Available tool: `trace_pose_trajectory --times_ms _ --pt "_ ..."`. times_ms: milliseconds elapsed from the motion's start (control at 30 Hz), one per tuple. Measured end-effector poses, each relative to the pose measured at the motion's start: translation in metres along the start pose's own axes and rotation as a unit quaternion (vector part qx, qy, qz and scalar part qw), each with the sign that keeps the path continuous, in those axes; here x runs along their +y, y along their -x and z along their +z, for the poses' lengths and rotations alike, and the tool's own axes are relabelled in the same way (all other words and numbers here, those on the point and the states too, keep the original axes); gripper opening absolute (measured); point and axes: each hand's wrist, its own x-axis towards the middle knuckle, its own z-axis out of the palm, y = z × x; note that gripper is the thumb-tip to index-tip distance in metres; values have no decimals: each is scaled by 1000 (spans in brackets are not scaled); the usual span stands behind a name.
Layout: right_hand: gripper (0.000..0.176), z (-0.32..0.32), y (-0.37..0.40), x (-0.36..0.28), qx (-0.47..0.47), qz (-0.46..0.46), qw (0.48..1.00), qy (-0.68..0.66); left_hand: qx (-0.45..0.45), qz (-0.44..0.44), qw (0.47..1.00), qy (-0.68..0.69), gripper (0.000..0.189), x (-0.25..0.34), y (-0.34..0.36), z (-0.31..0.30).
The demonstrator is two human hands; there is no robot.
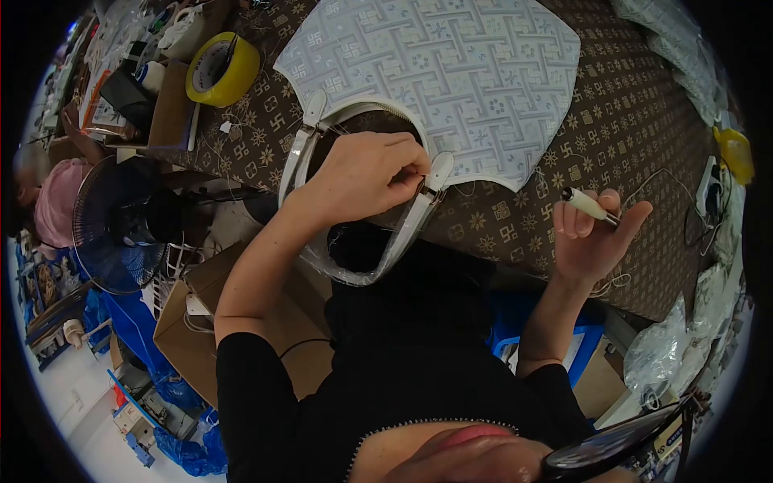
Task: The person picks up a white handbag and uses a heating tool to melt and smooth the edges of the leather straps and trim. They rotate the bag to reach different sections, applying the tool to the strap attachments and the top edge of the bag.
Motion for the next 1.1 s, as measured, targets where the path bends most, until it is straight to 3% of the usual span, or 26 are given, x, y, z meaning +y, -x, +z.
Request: trace_pose_trajectory --times_ms 33,67,200,267,467,533,600,667,700,767,833,900,967,1033,1067,1100 --pt "71 0 -1 3 5 9 1000 -2 -13 -58 998 34 3 1 0 0" --pt "71 0 -2 5 10 17 1000 -3 -13 -58 998 33 3 0 0 1" --pt "73 -3 -9 12 -8 37 999 5 4 -33 999 -8 8 -1 3 2" --pt "67 -3 -16 13 -71 57 994 61 19 -16 999 -26 9 -2 6 3" --pt "69 0 -28 18 -92 64 990 88 46 24 988 -143 4 -2 14 7" --pt "68 2 -23 23 -63 40 992 100 123 62 974 -178 6 -2 14 8" --pt "67 4 -17 31 -35 15 993 113 111 34 983 -141 8 -6 19 13" --pt "45 6 -13 40 -49 -111 951 285 100 7 990 -103 9 -9 21 17" --pt "45 8 -14 41 -51 -112 950 286 99 -15 992 -71 9 -8 22 19" --pt "26 14 -16 42 -140 -150 872 445 99 -37 994 -37 9 -8 23 21" --pt "30 23 -16 47 -158 -151 839 499 126 -13 992 -30 9 -8 22 21" --pt "33 24 -16 60 -193 -240 754 580 181 10 981 -64 10 -9 20 27" --pt "33 29 -11 65 -191 -231 739 603 233 33 967 -99 11 -6 24 29" --pt "32 27 -8 71 -162 -248 743 601 294 -40 952 -77 15 5 36 28" --pt "32 26 -8 71 -163 -249 742 601 295 -39 951 -77 15 10 41 29" --pt "31 25 -8 71 -156 -248 744 601 215 -105 971 -14 17 15 47 29"
